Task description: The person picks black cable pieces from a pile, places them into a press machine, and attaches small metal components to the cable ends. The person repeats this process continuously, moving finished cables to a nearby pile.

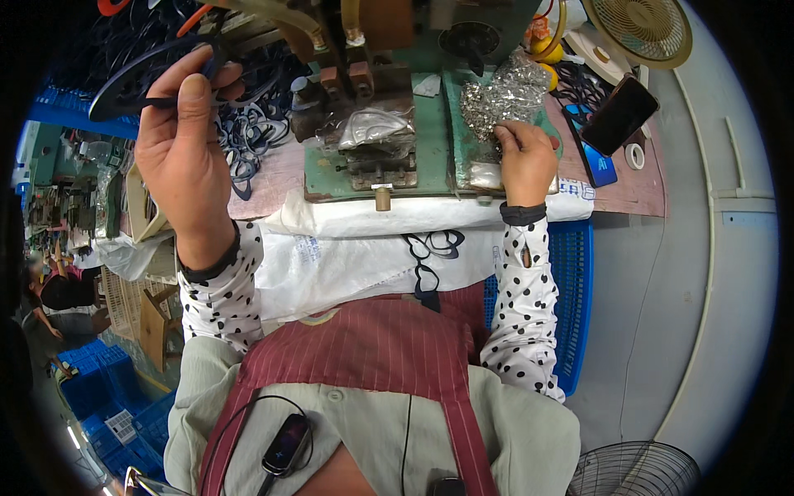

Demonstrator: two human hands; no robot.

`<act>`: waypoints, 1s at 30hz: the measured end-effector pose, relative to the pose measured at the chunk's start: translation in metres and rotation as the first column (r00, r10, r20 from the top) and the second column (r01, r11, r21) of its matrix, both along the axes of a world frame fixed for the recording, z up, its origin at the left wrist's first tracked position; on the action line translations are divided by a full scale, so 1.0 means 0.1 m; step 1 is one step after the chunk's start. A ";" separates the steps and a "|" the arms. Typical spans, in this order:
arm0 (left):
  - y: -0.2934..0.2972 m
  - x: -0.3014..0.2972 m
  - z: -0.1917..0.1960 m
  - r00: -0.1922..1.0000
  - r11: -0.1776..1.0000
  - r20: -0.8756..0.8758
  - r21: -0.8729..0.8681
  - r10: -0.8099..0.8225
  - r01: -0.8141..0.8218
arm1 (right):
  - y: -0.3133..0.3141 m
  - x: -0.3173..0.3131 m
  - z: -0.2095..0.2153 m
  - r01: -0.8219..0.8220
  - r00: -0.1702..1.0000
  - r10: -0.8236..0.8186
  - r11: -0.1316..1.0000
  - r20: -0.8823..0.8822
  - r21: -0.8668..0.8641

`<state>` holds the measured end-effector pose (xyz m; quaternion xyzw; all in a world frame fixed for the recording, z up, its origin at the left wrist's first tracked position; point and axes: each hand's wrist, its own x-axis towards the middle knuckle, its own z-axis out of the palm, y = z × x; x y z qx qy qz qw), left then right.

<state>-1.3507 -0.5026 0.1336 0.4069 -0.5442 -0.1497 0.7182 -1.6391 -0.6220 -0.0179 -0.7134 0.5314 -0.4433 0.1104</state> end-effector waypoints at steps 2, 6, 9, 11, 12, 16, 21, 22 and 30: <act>0.05 -0.01 0.01 1.000 0.999 0.007 0.042 0.016 -0.016 | 0.03 -0.02 -0.01 0.052 0.998 -0.052 0.998 -0.019 -0.022; 0.07 -0.03 0.00 0.998 0.996 -0.041 0.081 0.038 -0.035 | 0.06 0.02 0.02 0.102 0.985 -0.108 0.993 0.133 0.051; 0.06 -0.03 0.00 0.998 0.995 -0.028 0.094 0.047 -0.045 | 0.04 0.02 0.00 0.082 0.989 -0.083 0.997 0.122 0.012; 0.06 -0.03 0.01 0.998 0.994 -0.033 0.101 0.051 -0.047 | 0.03 0.05 0.05 0.029 0.993 -0.024 0.999 0.119 -0.045; 0.07 -0.04 0.03 0.999 0.995 -0.032 0.095 0.044 -0.040 | 0.04 0.08 0.08 -0.007 0.988 0.011 1.000 0.157 -0.030; 0.05 -0.09 0.01 0.999 0.997 -0.027 0.072 0.044 -0.042 | 0.18 0.42 0.41 -0.245 0.760 0.073 0.952 0.646 0.181; 0.05 -0.10 0.01 0.998 0.998 -0.061 0.061 0.027 -0.023 | 0.49 0.80 0.90 -0.313 0.837 0.296 0.949 0.460 -0.040; 0.04 -0.09 0.01 0.998 0.998 -0.057 0.064 0.024 -0.020 | 0.52 0.85 0.94 -0.336 0.846 0.358 0.933 0.395 -0.126; 0.07 -0.07 0.03 0.999 0.996 -0.037 0.080 0.032 -0.029 | 0.70 1.19 0.83 -0.324 0.778 0.263 0.946 0.571 0.005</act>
